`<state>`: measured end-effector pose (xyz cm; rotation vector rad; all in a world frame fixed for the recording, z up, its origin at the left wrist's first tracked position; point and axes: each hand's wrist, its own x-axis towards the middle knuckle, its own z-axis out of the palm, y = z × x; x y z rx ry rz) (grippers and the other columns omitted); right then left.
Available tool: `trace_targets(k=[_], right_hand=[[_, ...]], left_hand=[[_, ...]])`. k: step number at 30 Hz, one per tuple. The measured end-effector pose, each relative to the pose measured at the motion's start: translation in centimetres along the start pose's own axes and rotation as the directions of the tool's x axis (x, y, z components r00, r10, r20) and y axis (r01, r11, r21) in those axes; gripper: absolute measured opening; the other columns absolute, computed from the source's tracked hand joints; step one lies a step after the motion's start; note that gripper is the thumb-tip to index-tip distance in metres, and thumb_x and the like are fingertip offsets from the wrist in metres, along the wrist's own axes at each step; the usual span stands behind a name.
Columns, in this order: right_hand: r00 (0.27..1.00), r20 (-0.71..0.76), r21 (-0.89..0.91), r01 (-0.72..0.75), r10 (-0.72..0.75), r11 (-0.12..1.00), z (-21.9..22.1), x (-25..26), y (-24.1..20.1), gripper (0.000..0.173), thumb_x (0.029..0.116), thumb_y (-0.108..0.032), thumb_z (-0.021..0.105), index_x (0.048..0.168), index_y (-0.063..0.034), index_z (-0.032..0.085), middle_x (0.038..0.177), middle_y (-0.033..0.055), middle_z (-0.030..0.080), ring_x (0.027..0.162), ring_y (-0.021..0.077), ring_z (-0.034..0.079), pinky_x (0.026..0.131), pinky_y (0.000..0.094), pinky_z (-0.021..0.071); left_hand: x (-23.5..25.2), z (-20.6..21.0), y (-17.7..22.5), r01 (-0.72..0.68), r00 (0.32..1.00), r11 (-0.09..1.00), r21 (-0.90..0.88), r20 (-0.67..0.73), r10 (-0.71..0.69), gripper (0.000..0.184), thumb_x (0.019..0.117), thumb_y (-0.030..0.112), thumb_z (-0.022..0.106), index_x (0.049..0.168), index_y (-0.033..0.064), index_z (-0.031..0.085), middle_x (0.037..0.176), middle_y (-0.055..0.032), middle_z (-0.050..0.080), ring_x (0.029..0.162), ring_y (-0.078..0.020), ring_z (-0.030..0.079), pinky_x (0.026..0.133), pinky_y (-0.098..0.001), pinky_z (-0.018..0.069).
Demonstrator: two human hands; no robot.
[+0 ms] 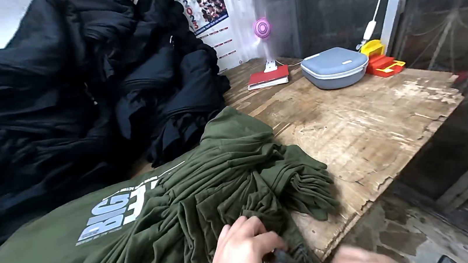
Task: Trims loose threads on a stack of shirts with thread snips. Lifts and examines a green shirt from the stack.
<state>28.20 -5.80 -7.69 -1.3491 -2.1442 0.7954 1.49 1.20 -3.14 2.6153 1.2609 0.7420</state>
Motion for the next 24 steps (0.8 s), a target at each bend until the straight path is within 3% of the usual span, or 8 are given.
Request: trace_targets(k=[5,10,13,15,17,19,22,24], right_hand=[[0.869,-0.494,0.046,0.030,-0.003,0.998,2.4,4.2,-4.2,0.039,0.0911,-0.035,0.079,0.118,-0.0081,0.073,0.118,0.0138,0.066,0.095,0.0185,0.068,0.081,0.0344,0.0605],[0.822,-0.566,0.065,0.110,-0.054,0.992,3.8,5.8,-4.1,0.007,0.0905,-0.015,0.077,0.095,-0.0107,0.080,0.107,0.0098,0.069,0.095,0.0120,0.067,0.083,0.0246,0.0585],[0.767,-0.636,0.065,0.166,-0.088,0.984,4.4,6.2,-4.4,0.012,0.0864,-0.014,0.081,0.097,-0.0083,0.079,0.108,0.0095,0.070,0.097,0.0114,0.068,0.083,0.0241,0.0590],[0.711,-0.701,0.218,0.283,-0.052,0.934,5.1,7.4,-4.2,0.012,0.0864,0.003,0.075,0.096,-0.0039,0.078,0.105,0.0071,0.076,0.098,0.0108,0.073,0.085,0.0251,0.0629],[0.741,-0.667,0.481,0.346,0.080,0.806,5.4,9.0,-3.6,0.020,0.0927,0.010,0.061,0.100,-0.0006,0.076,0.100,0.0063,0.077,0.088,0.0109,0.072,0.078,0.0265,0.0616],[0.810,-0.586,0.599,0.433,0.001,0.673,5.0,10.0,-2.5,0.019,0.0972,0.001,0.057,0.114,0.0025,0.066,0.106,0.0084,0.071,0.096,0.0144,0.069,0.083,0.0309,0.0605],[0.832,-0.507,0.474,0.487,-0.224,0.734,4.8,10.1,-1.2,0.048,0.0870,-0.024,0.078,0.127,-0.0021,0.063,0.125,0.0099,0.061,0.110,0.0162,0.062,0.087,0.0321,0.0581],[0.751,-0.625,0.177,0.402,-0.213,0.898,4.8,9.2,-1.9,0.029,0.0849,-0.019,0.082,0.113,-0.0120,0.078,0.112,0.0046,0.069,0.100,0.0098,0.066,0.083,0.0252,0.0585]], left_hand=[[0.7,-0.6,-0.8,-0.005,0.997,0.997,-0.074,0.071,0.011,0.014,0.0770,0.023,0.078,0.091,0.0270,0.080,0.090,0.0061,0.072,0.091,-0.0176,0.067,0.078,-0.0459,0.0548],[0.7,0.1,-0.6,-0.005,0.997,1.000,-0.011,0.071,0.005,0.014,0.0741,0.026,0.080,0.088,0.0273,0.082,0.087,0.0053,0.071,0.089,-0.0202,0.068,0.073,-0.0478,0.0538],[0.5,-0.6,-1.2,0.027,0.999,0.987,-0.158,0.033,-0.022,0.013,0.0804,0.016,0.074,0.091,0.0208,0.079,0.090,0.0070,0.073,0.089,-0.0120,0.068,0.080,-0.0382,0.0567],[0.7,-1.4,-1.2,0.142,0.990,0.956,-0.258,0.049,-0.133,0.015,0.0842,0.011,0.071,0.095,0.0177,0.077,0.090,0.0066,0.072,0.083,-0.0071,0.067,0.075,-0.0317,0.0578],[1.1,-1.8,-1.0,0.292,0.956,0.912,-0.290,0.079,-0.281,0.011,0.0860,0.017,0.070,0.095,0.0200,0.075,0.083,0.0091,0.070,0.071,-0.0035,0.064,0.064,-0.0284,0.0551],[1.8,-1.8,-1.2,0.384,0.923,0.877,-0.288,0.084,-0.376,0.008,0.0844,0.024,0.070,0.090,0.0231,0.075,0.074,0.0113,0.066,0.063,-0.0025,0.059,0.057,-0.0285,0.0500],[2.5,-1.5,-1.6,0.427,0.902,0.860,-0.278,0.066,-0.427,0.007,0.0795,0.028,0.070,0.084,0.0258,0.075,0.069,0.0136,0.064,0.060,-0.0012,0.058,0.053,-0.0290,0.0487],[2.6,-1.4,-1.5,0.427,0.903,0.868,-0.255,0.071,-0.424,0.008,0.0780,0.029,0.070,0.084,0.0258,0.075,0.069,0.0136,0.064,0.060,-0.0017,0.059,0.054,-0.0301,0.0497]])
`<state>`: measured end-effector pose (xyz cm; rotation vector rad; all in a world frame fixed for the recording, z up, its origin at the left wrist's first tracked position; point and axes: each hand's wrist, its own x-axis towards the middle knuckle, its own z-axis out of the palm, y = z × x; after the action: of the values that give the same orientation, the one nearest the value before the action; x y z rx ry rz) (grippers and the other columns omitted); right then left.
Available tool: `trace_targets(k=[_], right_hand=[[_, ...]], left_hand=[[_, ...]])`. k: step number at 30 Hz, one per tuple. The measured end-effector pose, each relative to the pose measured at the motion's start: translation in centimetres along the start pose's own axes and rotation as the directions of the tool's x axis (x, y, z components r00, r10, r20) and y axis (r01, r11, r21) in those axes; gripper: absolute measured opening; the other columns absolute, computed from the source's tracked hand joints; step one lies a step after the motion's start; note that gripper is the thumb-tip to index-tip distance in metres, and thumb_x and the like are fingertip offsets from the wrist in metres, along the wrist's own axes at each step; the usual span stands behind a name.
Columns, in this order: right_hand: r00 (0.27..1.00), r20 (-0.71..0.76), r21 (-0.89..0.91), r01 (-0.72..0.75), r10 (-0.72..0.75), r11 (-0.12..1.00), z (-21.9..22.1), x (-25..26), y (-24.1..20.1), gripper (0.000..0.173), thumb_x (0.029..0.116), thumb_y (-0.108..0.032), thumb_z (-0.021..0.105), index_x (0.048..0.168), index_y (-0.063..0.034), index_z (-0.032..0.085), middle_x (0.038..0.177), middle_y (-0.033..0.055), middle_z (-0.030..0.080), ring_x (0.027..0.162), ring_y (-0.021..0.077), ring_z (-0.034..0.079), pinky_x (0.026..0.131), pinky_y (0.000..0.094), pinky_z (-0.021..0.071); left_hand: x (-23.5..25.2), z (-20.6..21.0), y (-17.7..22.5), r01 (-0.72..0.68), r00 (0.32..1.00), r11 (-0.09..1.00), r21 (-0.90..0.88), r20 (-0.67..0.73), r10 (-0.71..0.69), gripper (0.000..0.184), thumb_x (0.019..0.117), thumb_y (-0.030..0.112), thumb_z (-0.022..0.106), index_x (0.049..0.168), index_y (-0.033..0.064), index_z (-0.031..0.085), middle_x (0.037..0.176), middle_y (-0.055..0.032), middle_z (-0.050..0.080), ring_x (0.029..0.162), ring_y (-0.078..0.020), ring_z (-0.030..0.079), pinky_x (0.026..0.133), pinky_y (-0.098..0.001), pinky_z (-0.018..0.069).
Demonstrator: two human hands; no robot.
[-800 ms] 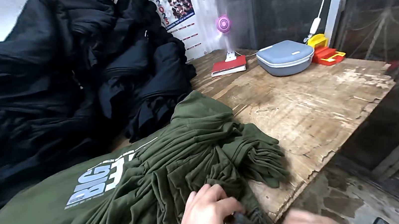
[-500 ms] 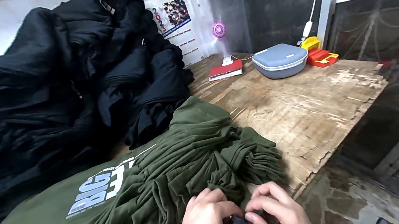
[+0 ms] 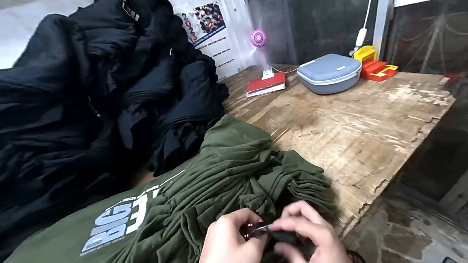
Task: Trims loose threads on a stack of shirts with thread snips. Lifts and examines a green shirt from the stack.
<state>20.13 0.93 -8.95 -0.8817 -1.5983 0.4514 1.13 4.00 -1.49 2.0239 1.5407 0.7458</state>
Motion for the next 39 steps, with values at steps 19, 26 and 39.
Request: trace_targets(k=[19,26,39], right_hand=[[0.976,-0.132,-0.348,-0.208,0.172,0.914,-3.5,-1.0,-2.0,0.022,0.0966,-0.031,0.066,0.111,-0.0182,0.077,0.108,-0.0026,0.071,0.103,0.0151,0.064,0.090,0.0407,0.0530],[0.966,0.007,-0.171,-0.255,0.260,0.952,-3.4,-1.0,-1.6,0.011,0.0931,-0.023,0.073,0.086,-0.0221,0.082,0.105,-0.0053,0.067,0.111,0.0129,0.056,0.098,0.0348,0.0451],[0.949,-0.033,0.092,-0.308,0.312,0.947,-3.8,-1.7,-4.0,0.013,0.0952,-0.012,0.070,0.087,-0.0099,0.079,0.105,0.0039,0.067,0.108,0.0122,0.060,0.096,0.0300,0.0497]], left_hand=[[-3.3,2.6,0.7,-0.364,0.874,0.823,0.435,-0.146,0.464,0.024,0.0920,0.039,0.073,0.110,0.0240,0.077,0.094,-0.0010,0.070,0.090,-0.0254,0.064,0.077,-0.0472,0.0467],[-2.0,2.2,-0.1,-0.327,0.890,0.883,0.337,-0.204,0.407,0.025,0.0703,0.007,0.072,0.090,0.0215,0.078,0.079,0.0047,0.067,0.079,-0.0190,0.065,0.069,-0.0443,0.0506],[-5.1,2.4,2.4,-0.487,0.690,0.620,0.615,-0.164,0.705,0.018,0.0992,0.019,0.063,0.110,0.0200,0.077,0.098,-0.0044,0.073,0.093,-0.0248,0.062,0.087,-0.0452,0.0406]])
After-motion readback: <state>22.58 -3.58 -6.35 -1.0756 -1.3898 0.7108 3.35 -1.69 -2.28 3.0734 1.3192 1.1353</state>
